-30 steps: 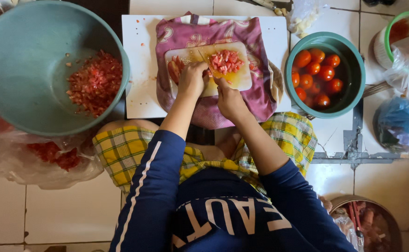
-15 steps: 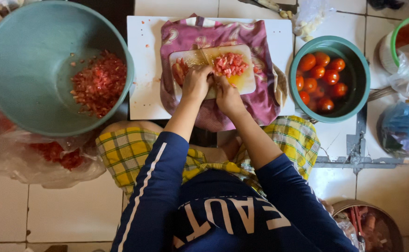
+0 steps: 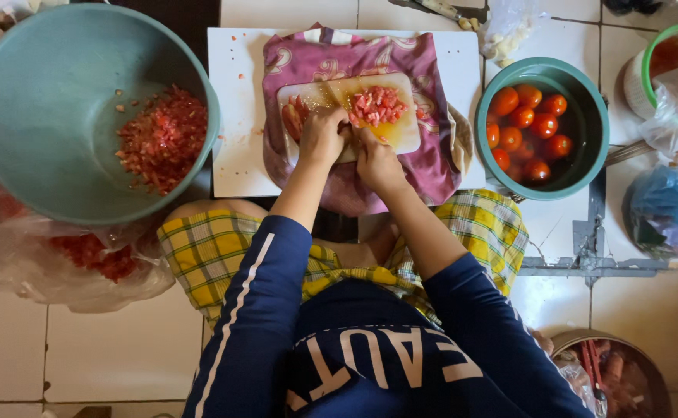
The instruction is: The person slices tomatoes into thin strips and then dices them into small pieces on a cutting board. The diced tomatoes are transferred into a large bowl containing previously chopped tomatoes.
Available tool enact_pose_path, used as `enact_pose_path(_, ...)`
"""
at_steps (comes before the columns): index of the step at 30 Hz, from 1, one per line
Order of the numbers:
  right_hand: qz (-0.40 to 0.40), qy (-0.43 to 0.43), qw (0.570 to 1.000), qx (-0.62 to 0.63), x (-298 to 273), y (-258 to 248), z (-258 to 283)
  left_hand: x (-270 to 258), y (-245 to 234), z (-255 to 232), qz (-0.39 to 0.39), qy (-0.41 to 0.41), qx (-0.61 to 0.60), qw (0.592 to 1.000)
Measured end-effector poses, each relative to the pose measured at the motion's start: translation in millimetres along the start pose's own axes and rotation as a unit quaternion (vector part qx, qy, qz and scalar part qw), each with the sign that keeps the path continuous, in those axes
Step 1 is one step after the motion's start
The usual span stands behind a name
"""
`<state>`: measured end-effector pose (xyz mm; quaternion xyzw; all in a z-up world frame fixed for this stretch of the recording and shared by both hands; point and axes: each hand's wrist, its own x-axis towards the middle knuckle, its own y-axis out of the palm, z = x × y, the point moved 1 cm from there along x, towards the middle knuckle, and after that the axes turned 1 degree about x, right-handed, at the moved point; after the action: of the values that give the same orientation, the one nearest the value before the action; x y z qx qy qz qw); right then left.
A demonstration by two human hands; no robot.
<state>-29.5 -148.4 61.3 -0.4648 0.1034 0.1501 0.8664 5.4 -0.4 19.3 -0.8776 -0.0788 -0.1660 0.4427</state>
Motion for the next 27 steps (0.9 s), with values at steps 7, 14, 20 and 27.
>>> enact_pose_path(7,-0.031,0.003,0.998,0.053,-2.6,-14.9,-6.4,0.8,-14.4,-12.8,0.026,-0.012,0.007,1.0)
enact_pose_path(14,-0.052,-0.047,0.989,0.127,-25.3,-22.9,1.5,5.1,-25.7,-7.6,0.045,-0.007,-0.006,0.999)
enact_pose_path(20,-0.023,-0.058,0.994,0.086,-23.6,-16.1,5.7,5.7,-24.4,-5.2,0.064,-0.019,0.0,0.998)
enact_pose_path(27,0.004,0.002,0.998,0.055,-12.1,-5.7,6.7,2.4,-4.9,1.2,0.037,-0.018,0.002,0.999)
